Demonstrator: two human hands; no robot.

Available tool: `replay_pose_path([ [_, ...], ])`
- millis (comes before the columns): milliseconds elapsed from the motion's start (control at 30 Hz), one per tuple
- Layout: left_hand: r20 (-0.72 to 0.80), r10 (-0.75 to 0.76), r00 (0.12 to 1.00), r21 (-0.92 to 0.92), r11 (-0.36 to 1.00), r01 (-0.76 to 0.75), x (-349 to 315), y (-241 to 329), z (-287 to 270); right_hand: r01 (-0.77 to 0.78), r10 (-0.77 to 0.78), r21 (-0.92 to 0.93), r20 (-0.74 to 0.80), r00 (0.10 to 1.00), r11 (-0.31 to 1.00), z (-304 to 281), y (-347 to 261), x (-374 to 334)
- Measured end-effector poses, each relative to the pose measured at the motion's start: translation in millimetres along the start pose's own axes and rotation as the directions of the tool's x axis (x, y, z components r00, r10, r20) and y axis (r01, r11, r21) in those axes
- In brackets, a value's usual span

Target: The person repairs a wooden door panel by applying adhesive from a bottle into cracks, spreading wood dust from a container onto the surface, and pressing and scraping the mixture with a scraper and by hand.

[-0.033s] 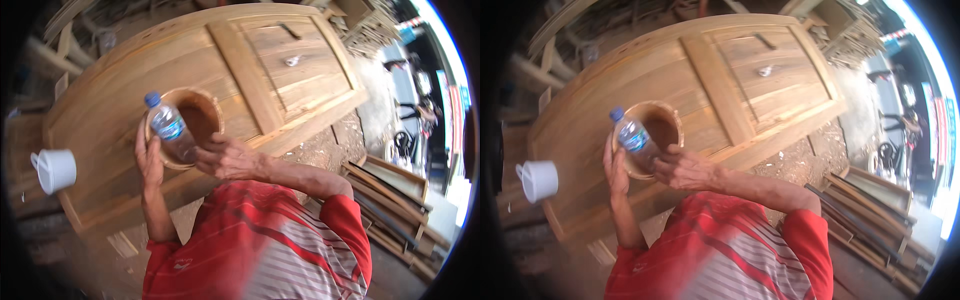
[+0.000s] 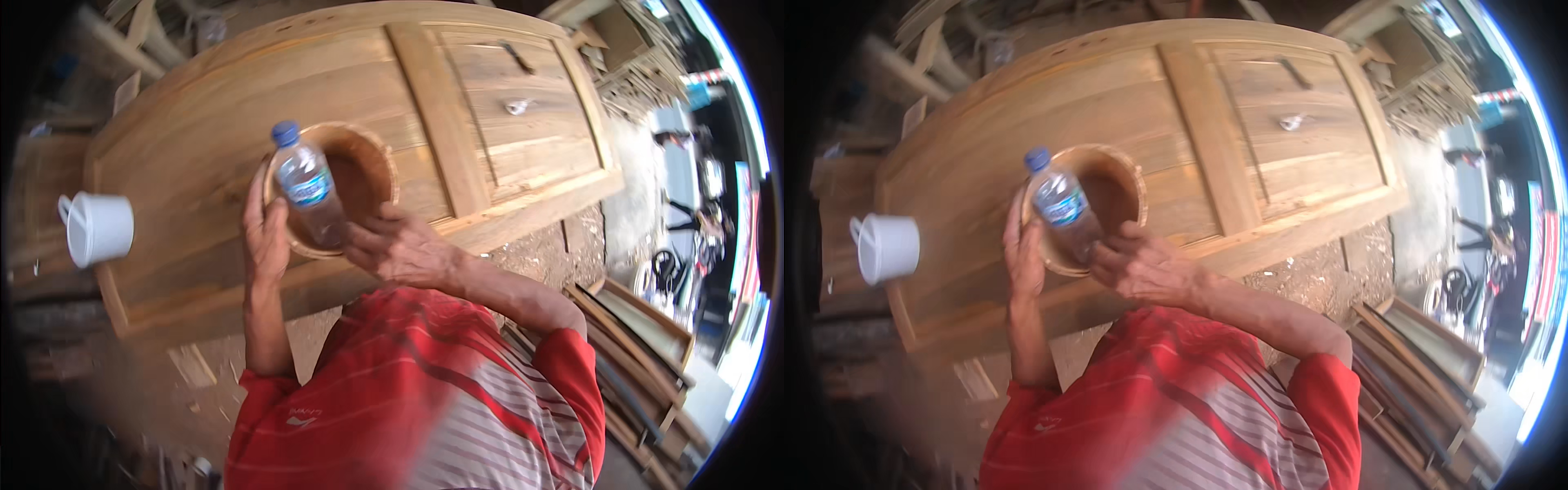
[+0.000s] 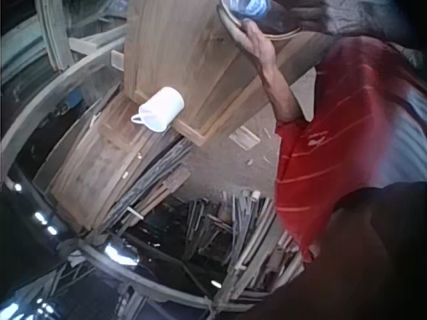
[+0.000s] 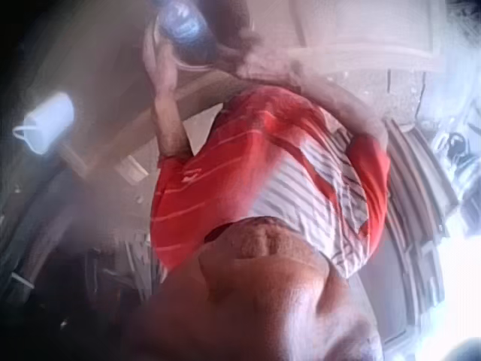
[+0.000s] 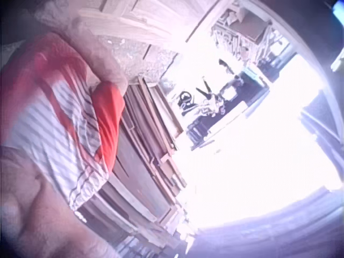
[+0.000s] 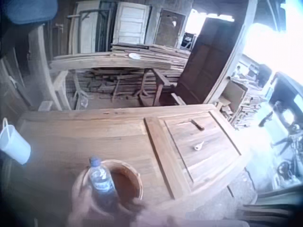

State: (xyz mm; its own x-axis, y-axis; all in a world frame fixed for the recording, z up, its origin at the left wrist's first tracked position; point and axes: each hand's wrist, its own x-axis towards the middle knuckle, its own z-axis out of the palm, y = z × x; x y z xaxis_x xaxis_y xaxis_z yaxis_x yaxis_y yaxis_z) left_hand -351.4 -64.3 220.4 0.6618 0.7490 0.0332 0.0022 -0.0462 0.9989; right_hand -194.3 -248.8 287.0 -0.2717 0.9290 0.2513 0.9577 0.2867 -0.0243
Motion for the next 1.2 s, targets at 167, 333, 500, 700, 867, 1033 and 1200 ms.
replay_pose_path([
  [167,-0.172,0.016,0.985,0.225,0.974,0.023,-47,-3,-9,-0.226,0.078,0.359,0.383,0.920,0.906,-6,24,42],
  [333,-0.203,0.050,0.978,0.209,0.978,-0.006,-68,-7,-27,-0.226,0.157,0.062,0.543,0.825,0.972,56,20,73],
  [500,-0.301,0.076,0.951,0.024,0.997,-0.072,-89,-14,-47,-0.402,0.164,0.495,0.455,0.875,0.770,74,4,107],
  [700,-0.312,0.032,0.950,0.077,0.997,-0.009,-116,-19,-85,-0.209,-0.059,0.551,0.427,0.902,0.808,121,-29,133],
  [867,-0.382,-0.144,0.913,0.009,0.987,0.160,-132,-28,-101,-0.179,-0.137,0.335,0.735,0.664,0.925,159,-50,176],
  [1033,-0.408,-0.122,0.905,-0.058,0.993,0.107,-144,-48,-107,-0.182,-0.223,0.358,0.830,0.511,0.916,131,-53,195],
  [1200,-0.381,0.072,0.922,-0.018,0.996,-0.085,-140,-16,-100,-0.220,-0.259,0.515,0.701,0.664,0.829,154,-62,178],
])
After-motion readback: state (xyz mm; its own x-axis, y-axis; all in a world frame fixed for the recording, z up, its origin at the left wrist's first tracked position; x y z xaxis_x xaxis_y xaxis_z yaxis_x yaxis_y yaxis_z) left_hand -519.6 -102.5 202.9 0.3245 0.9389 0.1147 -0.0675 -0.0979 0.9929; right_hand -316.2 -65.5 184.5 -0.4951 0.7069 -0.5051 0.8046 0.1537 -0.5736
